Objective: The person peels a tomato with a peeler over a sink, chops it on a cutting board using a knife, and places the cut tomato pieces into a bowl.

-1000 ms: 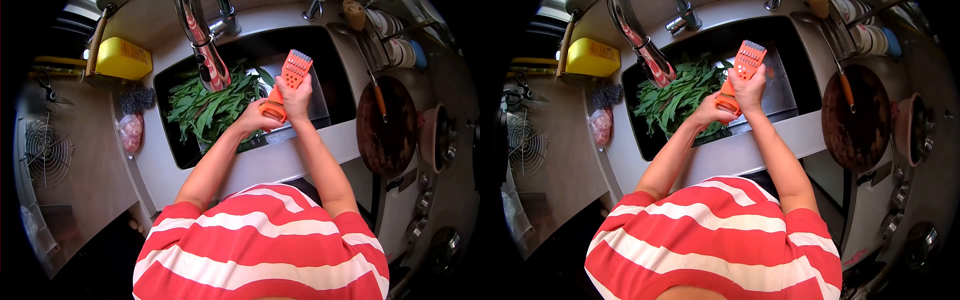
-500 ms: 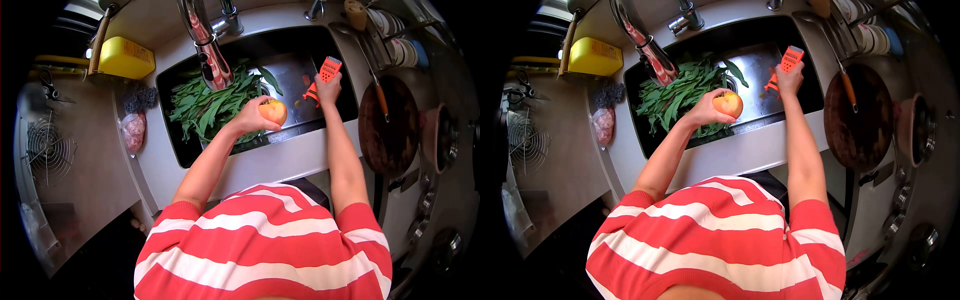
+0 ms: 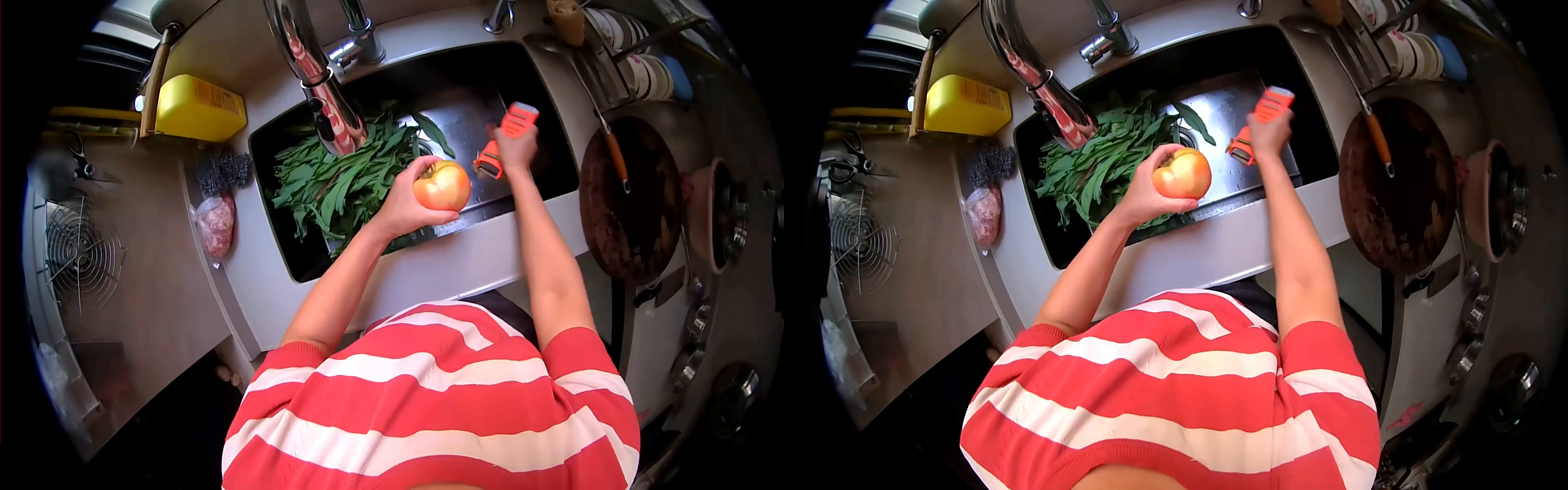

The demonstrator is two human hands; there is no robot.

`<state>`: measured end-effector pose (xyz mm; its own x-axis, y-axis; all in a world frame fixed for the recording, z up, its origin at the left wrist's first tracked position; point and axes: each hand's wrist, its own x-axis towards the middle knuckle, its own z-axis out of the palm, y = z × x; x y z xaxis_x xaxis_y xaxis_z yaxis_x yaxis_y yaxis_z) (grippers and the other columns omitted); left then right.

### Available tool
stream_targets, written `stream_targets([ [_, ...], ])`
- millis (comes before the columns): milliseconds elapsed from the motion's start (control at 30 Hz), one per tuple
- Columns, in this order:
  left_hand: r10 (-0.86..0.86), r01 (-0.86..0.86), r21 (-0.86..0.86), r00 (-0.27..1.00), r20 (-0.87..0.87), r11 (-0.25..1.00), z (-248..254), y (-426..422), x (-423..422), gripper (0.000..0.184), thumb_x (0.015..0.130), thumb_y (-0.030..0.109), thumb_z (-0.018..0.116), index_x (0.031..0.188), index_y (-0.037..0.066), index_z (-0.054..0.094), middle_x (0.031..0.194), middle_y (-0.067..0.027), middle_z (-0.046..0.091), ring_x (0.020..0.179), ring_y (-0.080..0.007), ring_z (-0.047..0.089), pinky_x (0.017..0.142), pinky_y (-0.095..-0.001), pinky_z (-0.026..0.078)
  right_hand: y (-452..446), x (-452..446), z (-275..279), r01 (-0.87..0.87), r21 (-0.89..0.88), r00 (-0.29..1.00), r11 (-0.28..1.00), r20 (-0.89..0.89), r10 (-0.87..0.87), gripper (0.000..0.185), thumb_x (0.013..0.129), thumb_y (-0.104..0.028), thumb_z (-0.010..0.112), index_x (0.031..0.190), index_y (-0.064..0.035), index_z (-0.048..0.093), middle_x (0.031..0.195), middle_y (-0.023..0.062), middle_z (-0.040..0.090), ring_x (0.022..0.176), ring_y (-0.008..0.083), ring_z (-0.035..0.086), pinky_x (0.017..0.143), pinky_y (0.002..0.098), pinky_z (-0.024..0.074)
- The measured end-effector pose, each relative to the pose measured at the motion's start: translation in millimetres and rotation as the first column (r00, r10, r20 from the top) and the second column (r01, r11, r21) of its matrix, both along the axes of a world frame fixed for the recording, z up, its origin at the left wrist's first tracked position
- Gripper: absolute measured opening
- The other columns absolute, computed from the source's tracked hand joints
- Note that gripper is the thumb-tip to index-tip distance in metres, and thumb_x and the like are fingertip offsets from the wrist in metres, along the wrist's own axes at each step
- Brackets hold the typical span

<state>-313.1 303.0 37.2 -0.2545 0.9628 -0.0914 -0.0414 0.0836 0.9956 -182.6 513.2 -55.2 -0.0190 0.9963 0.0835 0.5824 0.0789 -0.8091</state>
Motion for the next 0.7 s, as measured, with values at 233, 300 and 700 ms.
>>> stream_targets([
  [233, 0.058, -0.037, -0.105, 0.977, 0.204, 0.994, -23.9, 6.9, -0.2, 0.084, 0.052, 0.009, 0.091, 0.123, 0.007, 0.047, 0.113, -0.0044, 0.052, 0.105, -0.0150, 0.053, 0.094, -0.0290, 0.045, -39.0, -32.5, 45.6, -0.142, -0.291, 0.733, 0.946, -0.673, -0.097, 0.034, 0.072, -0.009, 0.080, 0.094, -0.0012, 0.056, 0.087, 0.0087, 0.066, 0.074, 0.0134, 0.063, 0.068, 0.0299, 0.0527],
  [300, 0.017, 0.000, -0.097, 0.984, 0.179, 0.995, -23.6, 10.7, 3.1, 0.084, 0.052, 0.010, 0.091, 0.123, 0.007, 0.047, 0.113, -0.0042, 0.052, 0.107, -0.0152, 0.052, 0.094, -0.0290, 0.045, -58.6, -43.5, 52.4, -0.184, -0.309, 0.650, 0.933, -0.750, -0.121, 0.038, 0.070, -0.012, 0.082, 0.094, -0.0015, 0.055, 0.089, 0.0098, 0.066, 0.075, 0.0173, 0.063, 0.070, 0.0311, 0.0520],
  [700, 0.101, -0.049, -0.103, 0.798, 0.594, 0.993, -21.0, 1.9, 0.6, 0.080, 0.057, 0.007, 0.087, 0.125, 0.006, 0.045, 0.115, -0.0060, 0.055, 0.105, -0.0173, 0.056, 0.093, -0.0321, 0.048, -38.9, -23.0, 40.5, -0.222, -0.486, 0.547, 0.845, -0.780, -0.305, 0.027, 0.079, -0.006, 0.073, 0.100, -0.0031, 0.056, 0.090, 0.0059, 0.065, 0.076, 0.0154, 0.064, 0.069, 0.0298, 0.0536],
])
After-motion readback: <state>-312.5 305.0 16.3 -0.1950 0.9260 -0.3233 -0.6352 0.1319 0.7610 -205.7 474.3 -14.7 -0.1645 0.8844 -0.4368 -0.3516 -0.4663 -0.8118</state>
